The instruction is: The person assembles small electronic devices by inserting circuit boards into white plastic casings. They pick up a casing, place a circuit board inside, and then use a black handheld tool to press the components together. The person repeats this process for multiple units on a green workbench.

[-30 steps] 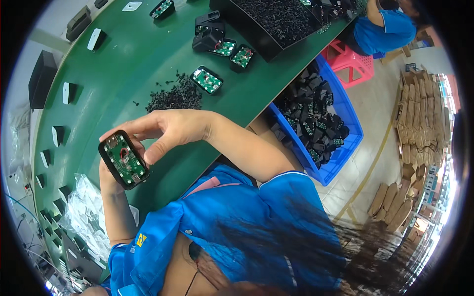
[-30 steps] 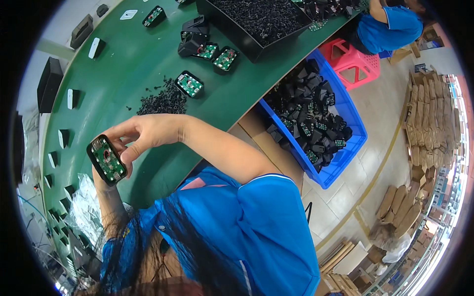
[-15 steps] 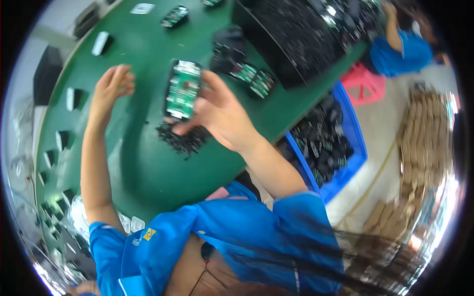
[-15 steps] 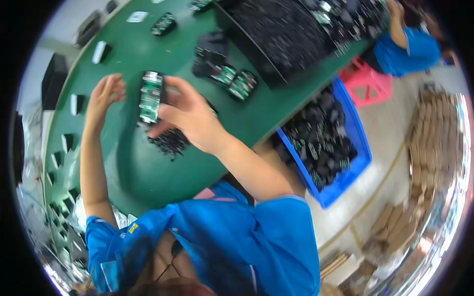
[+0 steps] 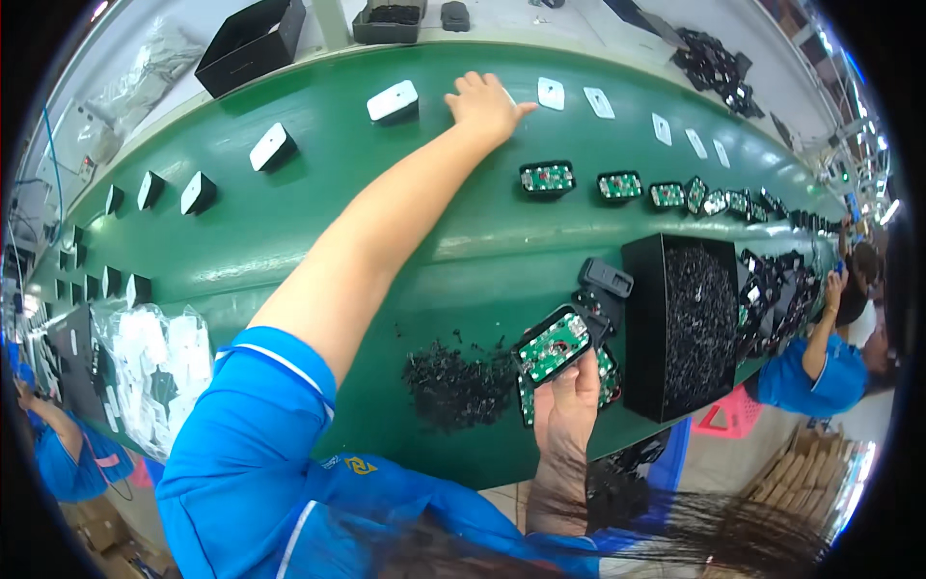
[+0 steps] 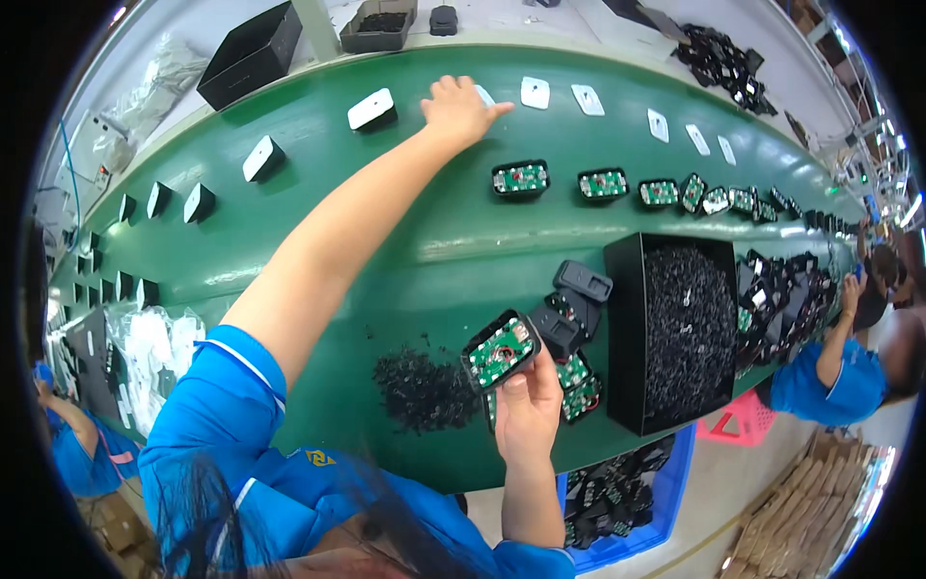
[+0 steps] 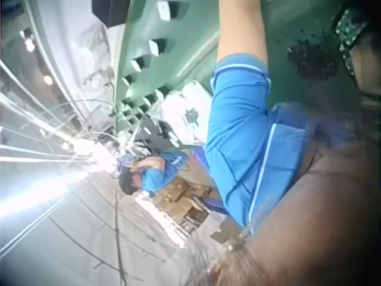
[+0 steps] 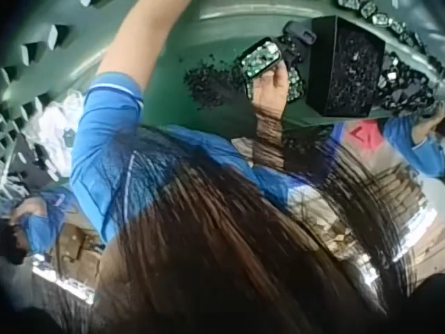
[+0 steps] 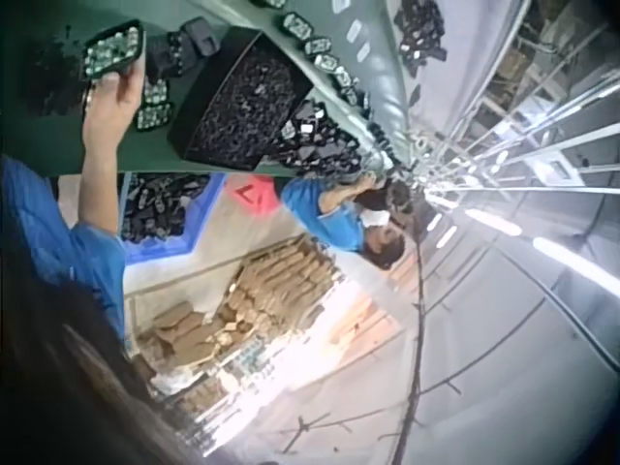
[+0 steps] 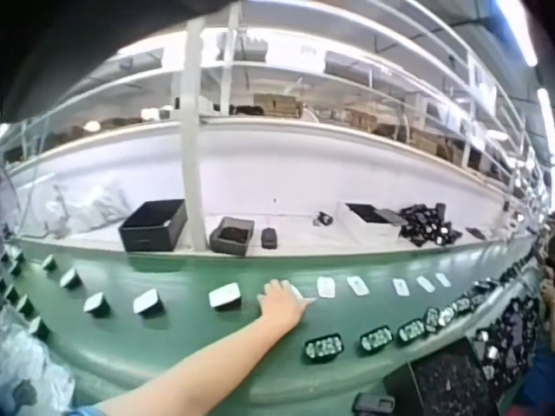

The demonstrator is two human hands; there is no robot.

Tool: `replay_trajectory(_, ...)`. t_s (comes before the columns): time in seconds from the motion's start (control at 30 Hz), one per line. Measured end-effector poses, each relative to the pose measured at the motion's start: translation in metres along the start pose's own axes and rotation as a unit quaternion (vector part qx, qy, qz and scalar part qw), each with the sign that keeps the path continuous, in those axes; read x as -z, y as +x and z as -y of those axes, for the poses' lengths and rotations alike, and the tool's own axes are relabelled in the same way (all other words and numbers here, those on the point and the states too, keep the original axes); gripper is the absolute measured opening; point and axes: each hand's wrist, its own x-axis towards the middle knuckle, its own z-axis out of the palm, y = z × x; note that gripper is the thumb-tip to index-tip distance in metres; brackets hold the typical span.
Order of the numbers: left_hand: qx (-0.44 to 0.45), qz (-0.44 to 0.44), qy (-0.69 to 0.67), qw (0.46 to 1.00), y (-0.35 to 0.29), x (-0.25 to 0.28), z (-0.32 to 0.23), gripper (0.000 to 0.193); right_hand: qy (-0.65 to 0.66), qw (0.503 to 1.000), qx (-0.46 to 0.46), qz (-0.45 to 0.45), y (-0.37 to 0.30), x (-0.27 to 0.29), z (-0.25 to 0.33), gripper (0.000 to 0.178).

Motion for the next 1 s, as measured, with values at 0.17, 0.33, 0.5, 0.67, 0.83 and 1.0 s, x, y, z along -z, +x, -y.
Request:
replay_trajectory(0.17,-0.091,0.016,0.070,0.993,0.010,-0.017,-0.001,0.055,-0.006,1.000,0.006,-0.002,0.008,-0.002,-0.001,0.054)
replay_trajectory(0.33,-0.193,0.033,0.091,0.976,-0.006,-0.012,0.028,0.037,-0.133,0.991,-0.006,-0.023,0.025,-0.016,0.015,0.048)
replay_trajectory(0.5,-0.346,-0.011,0.064,0.936,-0.039,0.004,0.084,0.043,-0.204,0.978,0.040,0.026,0.046,-0.026,0.024,0.049)
replay_trajectory(0.67,-0.439,-0.001,-0.020,0.898,-0.105,0.039,0.128,0.050,-0.322,0.943,0.077,0.042,0.069,-0.052,0.029,0.047)
replay_trajectory(0.83,-0.457,0.057,-0.139,0.877,-0.118,0.056,0.155,0.059,-0.482,0.861,0.142,0.081,0.119,-0.057,0.007,0.036)
replay_trajectory(1.0,-0.365,0.078,-0.274,0.886,-0.123,0.060,0.172,0.068,-0.655,0.707,0.212,0.162,0.160,-0.081,-0.016,0.031)
